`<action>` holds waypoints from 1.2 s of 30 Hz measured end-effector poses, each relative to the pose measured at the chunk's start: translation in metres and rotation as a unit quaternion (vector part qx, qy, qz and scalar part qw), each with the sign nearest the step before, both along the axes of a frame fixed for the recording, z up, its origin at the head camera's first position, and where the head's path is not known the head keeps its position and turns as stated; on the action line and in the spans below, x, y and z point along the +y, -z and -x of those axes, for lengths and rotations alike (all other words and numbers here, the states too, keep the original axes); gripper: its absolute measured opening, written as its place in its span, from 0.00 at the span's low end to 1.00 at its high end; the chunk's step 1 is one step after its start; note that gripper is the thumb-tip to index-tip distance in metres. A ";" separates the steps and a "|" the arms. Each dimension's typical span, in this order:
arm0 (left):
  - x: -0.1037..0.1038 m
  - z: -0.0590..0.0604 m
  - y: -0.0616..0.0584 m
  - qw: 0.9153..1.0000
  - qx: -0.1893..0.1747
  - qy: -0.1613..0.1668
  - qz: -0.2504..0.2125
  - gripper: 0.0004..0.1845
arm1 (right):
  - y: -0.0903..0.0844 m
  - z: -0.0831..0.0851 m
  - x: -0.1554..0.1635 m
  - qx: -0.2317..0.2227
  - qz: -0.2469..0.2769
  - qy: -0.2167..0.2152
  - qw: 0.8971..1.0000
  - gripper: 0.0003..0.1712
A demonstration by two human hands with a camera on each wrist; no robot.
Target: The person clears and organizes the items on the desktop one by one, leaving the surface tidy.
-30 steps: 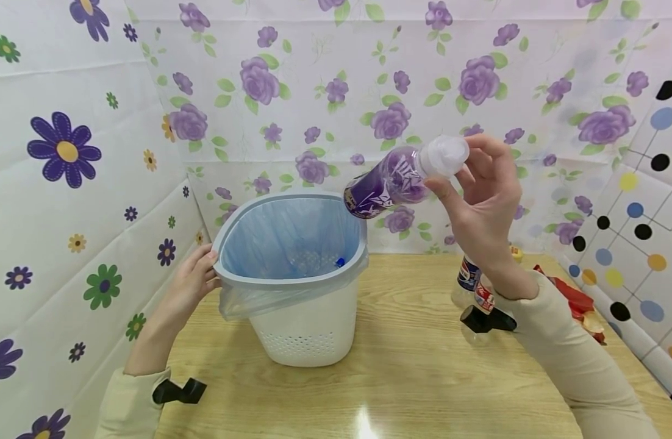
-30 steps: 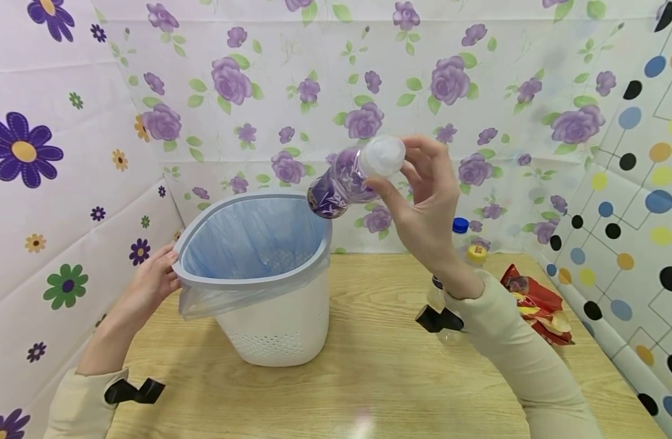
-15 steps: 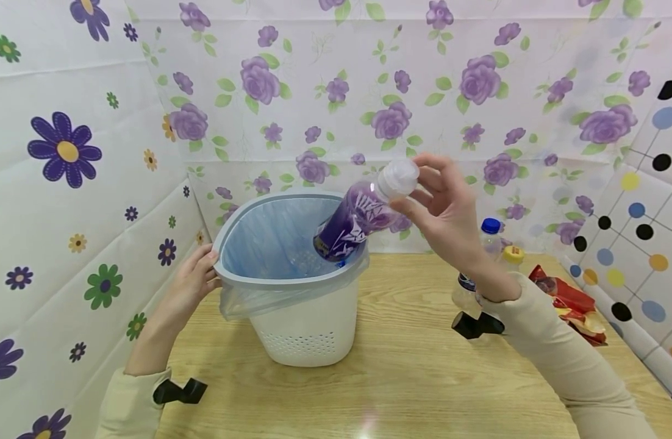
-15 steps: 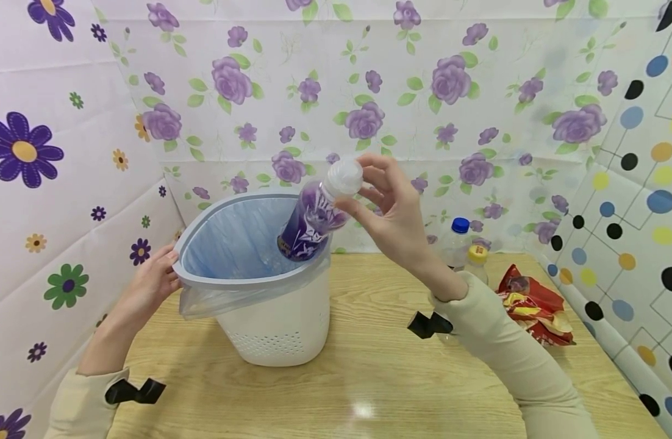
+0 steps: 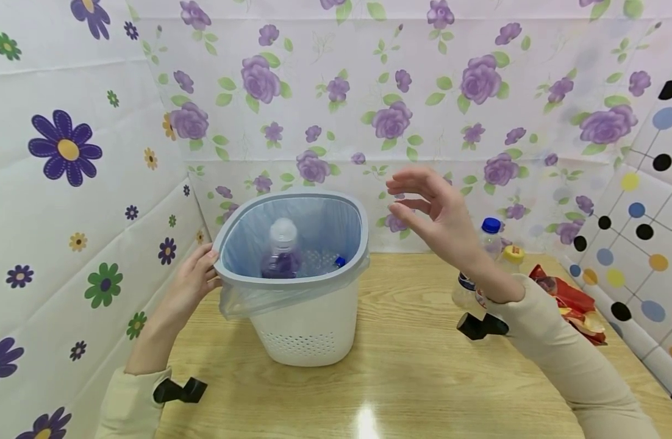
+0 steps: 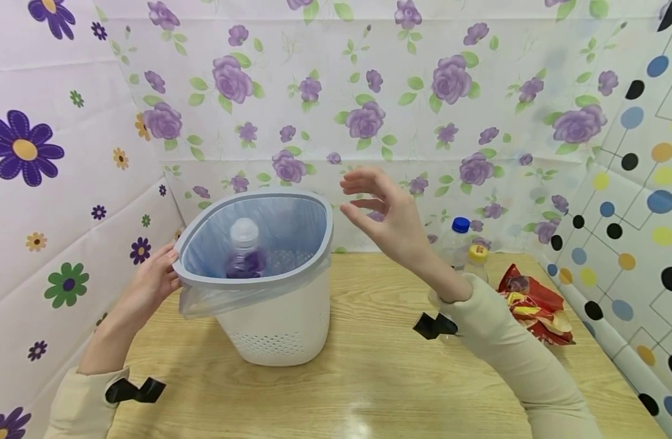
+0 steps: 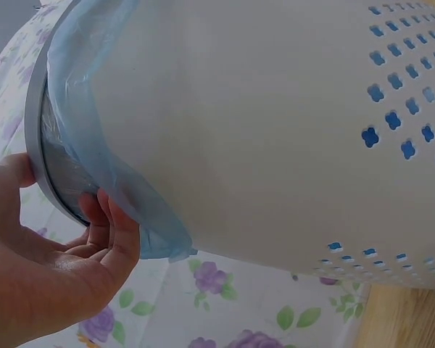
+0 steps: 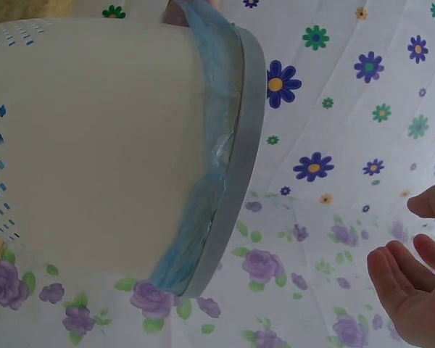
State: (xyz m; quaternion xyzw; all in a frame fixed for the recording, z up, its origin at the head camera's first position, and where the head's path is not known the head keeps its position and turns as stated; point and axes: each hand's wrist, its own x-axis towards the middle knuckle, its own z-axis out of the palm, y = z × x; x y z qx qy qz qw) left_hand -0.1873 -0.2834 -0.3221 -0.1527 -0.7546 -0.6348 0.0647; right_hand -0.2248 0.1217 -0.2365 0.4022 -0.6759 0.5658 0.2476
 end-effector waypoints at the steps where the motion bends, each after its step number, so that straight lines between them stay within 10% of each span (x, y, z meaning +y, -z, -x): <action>1: 0.000 0.000 0.000 1.000 0.000 0.000 0.000 0.22 | 0.001 0.001 0.002 -0.003 -0.003 0.005 1.000 0.23; 23: 0.001 0.001 0.000 1.000 -0.007 0.003 -0.017 0.15 | 0.015 0.010 0.065 -0.083 -0.069 0.114 0.988 0.15; 36: 0.002 0.000 0.000 1.000 -0.011 -0.001 -0.016 0.15 | 0.025 0.017 0.105 -0.110 -0.150 0.239 0.953 0.16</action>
